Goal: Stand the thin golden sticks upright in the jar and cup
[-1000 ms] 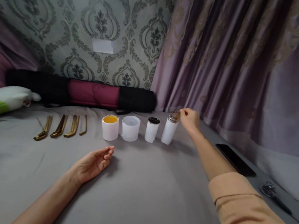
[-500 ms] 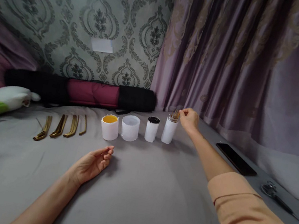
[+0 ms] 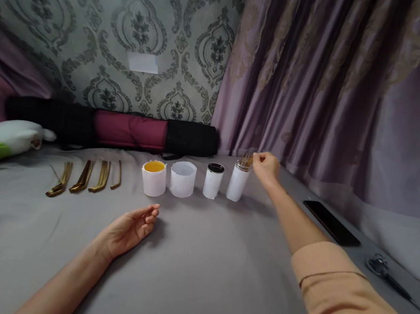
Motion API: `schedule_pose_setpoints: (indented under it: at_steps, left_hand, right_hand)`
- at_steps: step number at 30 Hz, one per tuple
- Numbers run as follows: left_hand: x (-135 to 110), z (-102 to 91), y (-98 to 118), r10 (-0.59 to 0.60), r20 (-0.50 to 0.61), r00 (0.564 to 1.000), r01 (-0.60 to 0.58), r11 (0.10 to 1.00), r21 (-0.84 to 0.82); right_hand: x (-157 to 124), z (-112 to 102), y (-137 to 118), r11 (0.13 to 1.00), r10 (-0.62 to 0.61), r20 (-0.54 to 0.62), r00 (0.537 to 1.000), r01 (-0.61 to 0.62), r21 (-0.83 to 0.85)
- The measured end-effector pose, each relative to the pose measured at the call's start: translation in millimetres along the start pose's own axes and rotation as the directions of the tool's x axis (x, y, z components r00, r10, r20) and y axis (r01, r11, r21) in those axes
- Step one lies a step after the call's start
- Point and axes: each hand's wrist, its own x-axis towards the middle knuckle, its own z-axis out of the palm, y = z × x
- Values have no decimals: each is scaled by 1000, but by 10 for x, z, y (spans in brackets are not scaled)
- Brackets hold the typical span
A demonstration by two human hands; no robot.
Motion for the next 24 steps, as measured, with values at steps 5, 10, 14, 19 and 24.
schedule_pose_setpoints:
  at_steps: [5, 10, 14, 19, 24]
  left_hand:
    - [2, -4, 5, -4, 6, 1000, 4, 1000, -8]
    - [-11, 15, 7, -4, -3, 1000, 4, 1000, -9]
    - [-19, 29, 10, -6, -14, 1000, 5, 1000, -12]
    - [-22, 32, 13, -3, -14, 1000, 3, 1000, -14]
    - [-16, 14, 9, -2, -1, 1000, 2, 1000, -16]
  right_hand:
    - [10, 12, 32, 1000, 17, 3, 1000, -17, 18]
    - [7, 13, 48, 999, 46, -6, 999, -46, 15]
    - [5, 12, 74, 999, 38, -22, 999, -38, 11]
    - [6, 21, 120, 999, 34, -32, 999, -34, 6]
    - [12, 35, 170, 999, 37, -9, 999, -37, 12]
